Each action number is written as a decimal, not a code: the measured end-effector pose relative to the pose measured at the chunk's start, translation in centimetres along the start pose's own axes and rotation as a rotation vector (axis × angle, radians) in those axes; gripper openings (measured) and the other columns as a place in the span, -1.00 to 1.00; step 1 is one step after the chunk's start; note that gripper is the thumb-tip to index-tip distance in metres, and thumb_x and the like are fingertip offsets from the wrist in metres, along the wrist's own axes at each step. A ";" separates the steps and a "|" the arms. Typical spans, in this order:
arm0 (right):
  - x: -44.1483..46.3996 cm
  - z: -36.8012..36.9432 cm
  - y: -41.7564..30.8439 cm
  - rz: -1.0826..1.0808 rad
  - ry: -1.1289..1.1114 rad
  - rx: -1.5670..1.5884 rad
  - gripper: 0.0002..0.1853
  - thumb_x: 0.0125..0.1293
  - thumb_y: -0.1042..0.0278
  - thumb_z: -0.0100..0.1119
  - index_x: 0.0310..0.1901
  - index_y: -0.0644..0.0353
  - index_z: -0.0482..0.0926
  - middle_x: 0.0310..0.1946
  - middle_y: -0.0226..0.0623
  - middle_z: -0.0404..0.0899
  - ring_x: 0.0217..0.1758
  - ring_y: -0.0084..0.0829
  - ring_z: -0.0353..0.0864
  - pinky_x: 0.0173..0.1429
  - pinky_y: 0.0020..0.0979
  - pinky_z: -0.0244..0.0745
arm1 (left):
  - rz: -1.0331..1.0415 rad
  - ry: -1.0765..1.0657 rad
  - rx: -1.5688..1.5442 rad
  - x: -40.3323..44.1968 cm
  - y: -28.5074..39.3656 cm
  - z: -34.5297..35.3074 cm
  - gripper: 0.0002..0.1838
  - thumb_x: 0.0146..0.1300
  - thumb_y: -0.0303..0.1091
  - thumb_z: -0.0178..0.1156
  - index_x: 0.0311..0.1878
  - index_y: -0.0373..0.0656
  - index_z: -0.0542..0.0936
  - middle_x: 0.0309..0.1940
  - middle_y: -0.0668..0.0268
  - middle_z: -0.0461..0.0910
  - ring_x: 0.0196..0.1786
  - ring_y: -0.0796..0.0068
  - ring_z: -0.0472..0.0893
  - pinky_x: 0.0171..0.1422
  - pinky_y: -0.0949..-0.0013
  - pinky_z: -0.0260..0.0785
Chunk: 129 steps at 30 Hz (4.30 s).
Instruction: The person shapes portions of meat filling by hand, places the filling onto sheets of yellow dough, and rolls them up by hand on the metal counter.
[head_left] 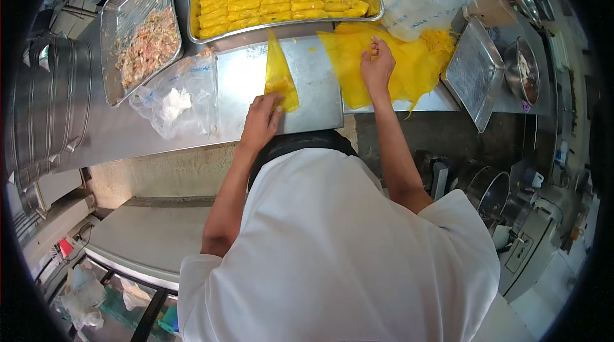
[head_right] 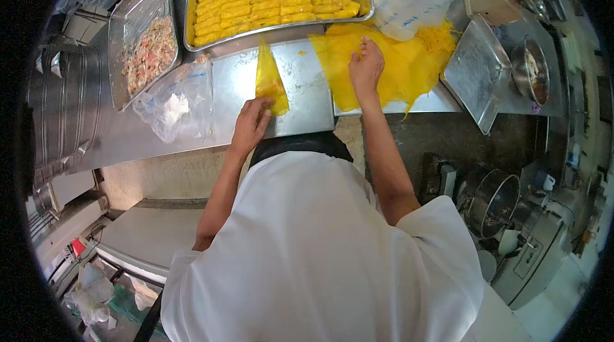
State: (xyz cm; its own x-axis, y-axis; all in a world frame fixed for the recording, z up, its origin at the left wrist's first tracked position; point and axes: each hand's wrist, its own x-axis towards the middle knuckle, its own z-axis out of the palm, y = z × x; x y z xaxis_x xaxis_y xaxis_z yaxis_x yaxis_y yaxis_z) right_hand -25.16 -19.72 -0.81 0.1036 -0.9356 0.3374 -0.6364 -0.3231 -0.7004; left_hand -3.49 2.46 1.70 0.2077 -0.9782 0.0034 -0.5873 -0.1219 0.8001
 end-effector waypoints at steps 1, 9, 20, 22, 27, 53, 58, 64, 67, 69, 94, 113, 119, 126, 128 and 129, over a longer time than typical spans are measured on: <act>0.6 0.6 1.5 -0.035 0.029 -0.030 -0.73 0.03 0.61 0.25 -0.16 0.28 0.61 -0.28 -0.04 0.60 -0.23 -0.06 0.58 -0.08 -0.16 0.47 | 0.003 -0.001 0.000 0.0 0.0 0.0 -0.72 0.23 -0.50 0.12 0.02 -0.23 0.51 -0.07 0.07 0.59 0.04 -0.01 0.50 0.17 0.10 0.35; 5.5 2.6 4.5 -0.155 -0.095 -0.167 -0.68 0.04 0.57 0.20 -0.10 0.26 0.63 -0.31 -0.05 0.61 -0.23 -0.02 0.56 -0.08 -0.16 0.47 | -0.015 -0.023 0.001 0.2 -0.1 -0.1 -0.73 0.23 -0.50 0.12 0.01 -0.26 0.51 -0.07 0.06 0.60 0.03 -0.01 0.50 0.17 0.11 0.36; 6.4 2.7 3.2 -0.027 -0.178 -0.438 -0.82 0.08 0.58 0.07 -0.29 0.29 0.65 -0.26 0.05 0.60 -0.19 0.06 0.52 -0.12 -0.13 0.46 | -0.005 -0.001 -0.009 0.1 -0.1 -0.1 -0.74 0.22 -0.51 0.13 0.00 -0.24 0.52 -0.08 0.06 0.60 0.05 -0.01 0.49 0.17 0.11 0.35; 6.9 4.4 5.5 -0.161 -0.325 -0.464 -0.82 0.09 0.56 0.09 -0.29 0.28 0.65 -0.28 0.03 0.61 -0.21 0.06 0.51 -0.11 -0.13 0.45 | -0.009 -0.007 -0.016 0.1 -0.1 -0.1 -0.74 0.22 -0.51 0.12 0.00 -0.24 0.52 -0.08 0.07 0.60 0.05 0.00 0.49 0.17 0.12 0.36; 5.4 3.8 5.3 -0.297 0.035 -0.071 -0.80 0.08 0.60 0.07 -0.29 0.26 0.66 -0.29 0.04 0.60 -0.17 0.06 0.53 -0.09 -0.11 0.45 | -0.013 0.014 -0.056 0.0 -0.5 0.1 -0.75 0.22 -0.53 0.12 -0.02 -0.25 0.53 -0.07 0.07 0.59 0.04 0.02 0.50 0.16 0.14 0.37; -9.4 5.4 -7.1 -0.492 -0.626 0.240 -0.81 0.05 0.62 0.19 -0.25 0.26 0.54 -0.04 -0.15 0.51 0.07 -0.11 0.47 0.13 -0.23 0.45 | 0.023 0.018 -0.120 0.0 -1.1 -1.6 -0.65 0.22 -0.57 0.09 0.09 -0.20 0.54 -0.04 0.08 0.57 0.05 0.13 0.54 0.13 0.24 0.40; -8.6 5.5 -7.7 -0.533 -0.501 0.360 -0.84 0.11 0.62 0.14 -0.23 0.30 0.49 0.00 -0.04 0.50 0.10 -0.01 0.45 0.21 -0.14 0.39 | 0.039 0.251 -0.083 1.7 0.0 -3.0 -0.68 0.31 -0.46 0.02 0.12 -0.24 0.47 -0.02 0.00 0.54 0.06 0.01 0.51 0.12 0.17 0.39; -8.1 5.7 -8.5 -0.571 -0.537 0.387 -0.86 0.17 0.58 0.10 -0.21 0.30 0.47 -0.05 -0.01 0.53 0.07 0.01 0.47 0.19 -0.13 0.41 | 0.065 0.102 -0.162 3.3 -1.8 -2.0 -0.65 0.39 -0.30 -0.04 0.15 -0.28 0.41 -0.01 0.03 0.56 0.05 0.05 0.55 0.13 0.18 0.38; -8.0 5.7 -8.7 -0.477 -0.535 0.366 -0.88 0.21 0.55 0.10 -0.21 0.29 0.48 -0.17 -0.01 0.57 -0.03 0.01 0.51 0.06 -0.13 0.45 | -0.018 0.175 -0.291 2.2 -1.9 -2.6 -0.66 0.40 -0.31 -0.02 0.15 -0.28 0.44 0.00 0.11 0.58 0.03 0.21 0.57 0.15 0.26 0.38; -7.7 6.2 -8.9 -0.413 -0.541 0.351 -0.89 0.23 0.53 0.10 -0.21 0.28 0.48 -0.24 -0.01 0.58 -0.09 0.01 0.53 -0.02 -0.12 0.47 | -0.026 0.202 -0.270 1.3 -2.3 -2.4 -0.68 0.41 -0.34 -0.01 0.14 -0.27 0.45 0.01 0.16 0.59 0.03 0.34 0.57 0.18 0.33 0.36; -5.8 7.4 -9.4 -0.376 -0.638 0.090 -0.82 0.20 0.41 0.18 -0.17 0.18 0.65 -0.03 -0.22 0.53 0.05 -0.12 0.44 0.06 -0.19 0.45 | 0.185 0.211 0.177 5.3 -2.6 -0.6 -0.79 0.16 -0.43 0.28 -0.13 -0.24 0.67 -0.15 0.16 0.56 -0.05 0.13 0.50 0.07 0.24 0.40; -5.5 9.2 -7.9 -0.499 -0.488 0.205 -0.70 0.18 0.39 0.25 -0.03 0.18 0.61 -0.04 -0.22 0.50 0.00 -0.15 0.46 0.01 -0.21 0.49 | 0.114 0.192 0.274 8.6 -3.8 -1.6 -0.78 0.22 -0.31 0.24 -0.09 -0.13 0.68 -0.16 0.19 0.56 -0.06 0.16 0.47 0.07 0.18 0.31; -4.4 9.2 -9.2 -0.437 -0.556 0.003 -0.68 0.16 0.38 0.27 -0.03 0.21 0.61 0.03 -0.21 0.47 0.10 -0.13 0.41 0.12 -0.21 0.46 | 0.167 0.233 0.288 8.8 -4.1 -0.8 -0.72 0.20 -0.31 0.26 -0.02 -0.15 0.65 -0.17 0.19 0.54 -0.03 0.15 0.44 0.07 0.17 0.30; -4.0 9.5 -9.1 -0.481 -0.590 0.000 -0.60 0.11 0.37 0.31 0.03 0.19 0.59 0.05 -0.21 0.44 0.13 -0.12 0.38 0.15 -0.22 0.44 | 0.146 0.282 0.312 8.6 -3.9 -1.4 -0.53 0.14 -0.28 0.31 0.14 -0.14 0.52 -0.04 0.13 0.47 0.04 0.08 0.40 0.14 0.13 0.26; -4.0 9.6 -9.5 -0.474 -0.563 -0.044 -0.55 0.06 0.35 0.34 0.05 0.17 0.59 0.01 -0.22 0.47 0.10 -0.12 0.39 0.12 -0.20 0.44 | 0.123 0.160 0.391 8.2 -4.1 -1.4 -0.44 0.12 -0.25 0.33 0.20 -0.17 0.47 0.00 0.09 0.43 0.06 0.04 0.37 0.18 0.11 0.24; -3.9 9.6 -9.7 -0.485 -0.571 -0.033 -0.55 0.06 0.35 0.34 0.05 0.17 0.59 0.01 -0.22 0.47 0.10 -0.12 0.39 0.12 -0.20 0.44 | 0.111 0.169 0.398 8.2 -3.9 -1.6 -0.44 0.12 -0.25 0.33 0.20 -0.17 0.47 0.00 0.09 0.43 0.06 0.04 0.37 0.18 0.11 0.24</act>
State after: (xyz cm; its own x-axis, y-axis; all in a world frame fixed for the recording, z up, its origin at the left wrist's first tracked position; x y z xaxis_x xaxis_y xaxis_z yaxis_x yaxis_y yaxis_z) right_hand -12.10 -14.31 -1.35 0.7531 -0.6208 0.2179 -0.4405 -0.7217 -0.5339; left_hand 1.73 -4.82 -0.44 0.2320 -0.9518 0.2008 -0.8618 -0.1054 0.4962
